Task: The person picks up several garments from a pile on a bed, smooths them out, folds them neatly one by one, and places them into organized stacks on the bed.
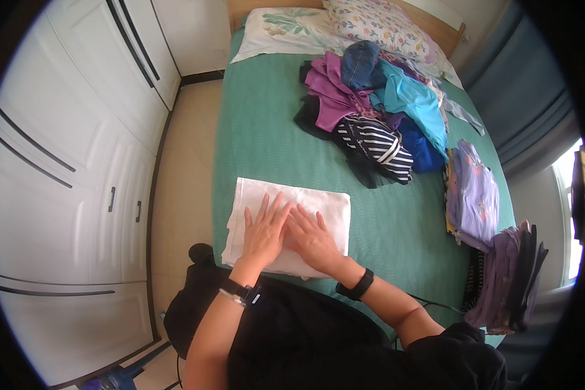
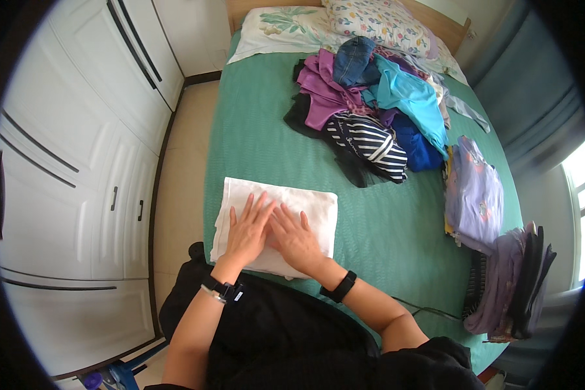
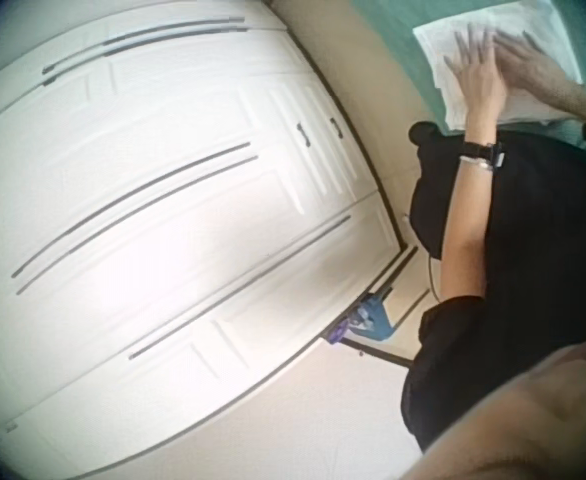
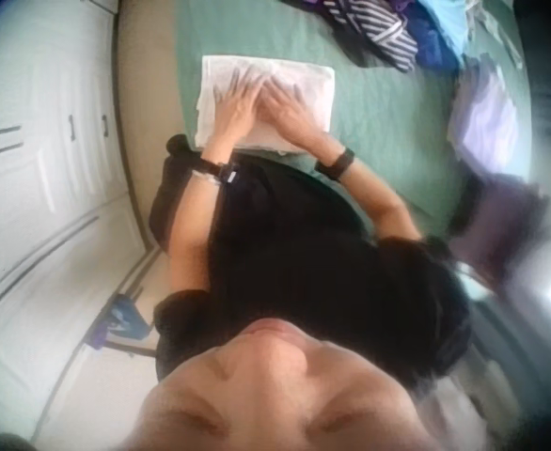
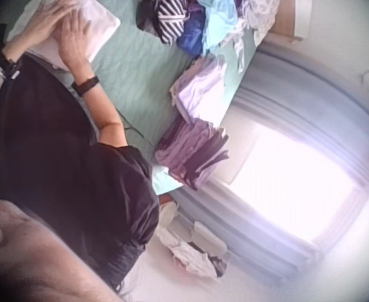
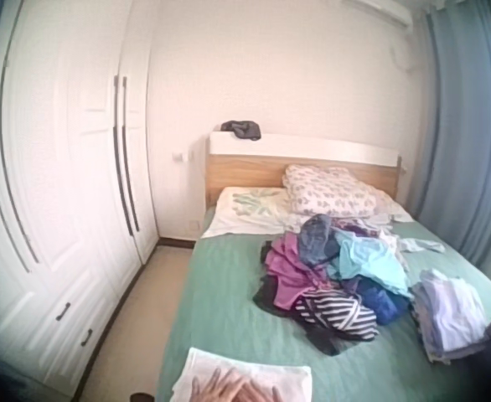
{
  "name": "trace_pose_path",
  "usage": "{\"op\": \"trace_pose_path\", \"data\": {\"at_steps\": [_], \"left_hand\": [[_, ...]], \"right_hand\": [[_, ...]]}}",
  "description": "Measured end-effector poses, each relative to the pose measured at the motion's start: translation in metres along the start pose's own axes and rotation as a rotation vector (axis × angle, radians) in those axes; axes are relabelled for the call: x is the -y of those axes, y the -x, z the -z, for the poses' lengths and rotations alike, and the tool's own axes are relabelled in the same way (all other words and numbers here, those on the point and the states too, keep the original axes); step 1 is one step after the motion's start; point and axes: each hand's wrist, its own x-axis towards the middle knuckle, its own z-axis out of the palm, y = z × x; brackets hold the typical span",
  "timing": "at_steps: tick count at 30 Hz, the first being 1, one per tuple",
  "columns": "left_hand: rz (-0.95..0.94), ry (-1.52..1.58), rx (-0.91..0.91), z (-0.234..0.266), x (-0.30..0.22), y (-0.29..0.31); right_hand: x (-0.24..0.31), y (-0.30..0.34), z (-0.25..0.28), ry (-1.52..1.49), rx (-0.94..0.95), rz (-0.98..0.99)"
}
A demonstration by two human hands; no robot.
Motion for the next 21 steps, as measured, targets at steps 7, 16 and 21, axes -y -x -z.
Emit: {"op": "trace_pose_path", "data": {"at_steps": [7,16,21], "left_hand": [[0.273,-0.082,0.042,-0.009,0.03,0.01],[0.468,0.36,-0.244,-0.022,0.062,0.016],[0.682,0.402,-0.331,-0.044,0.094,0.012]], "right_hand": [[-0.033,0.037,-0.009,0.125,-0.055,-0.241],[-0.087,0.063,0.009,-0.678,-0.558,-0.579],[-0.111,0.034,0.017,-0.852,-0.121,-0.811]]}}
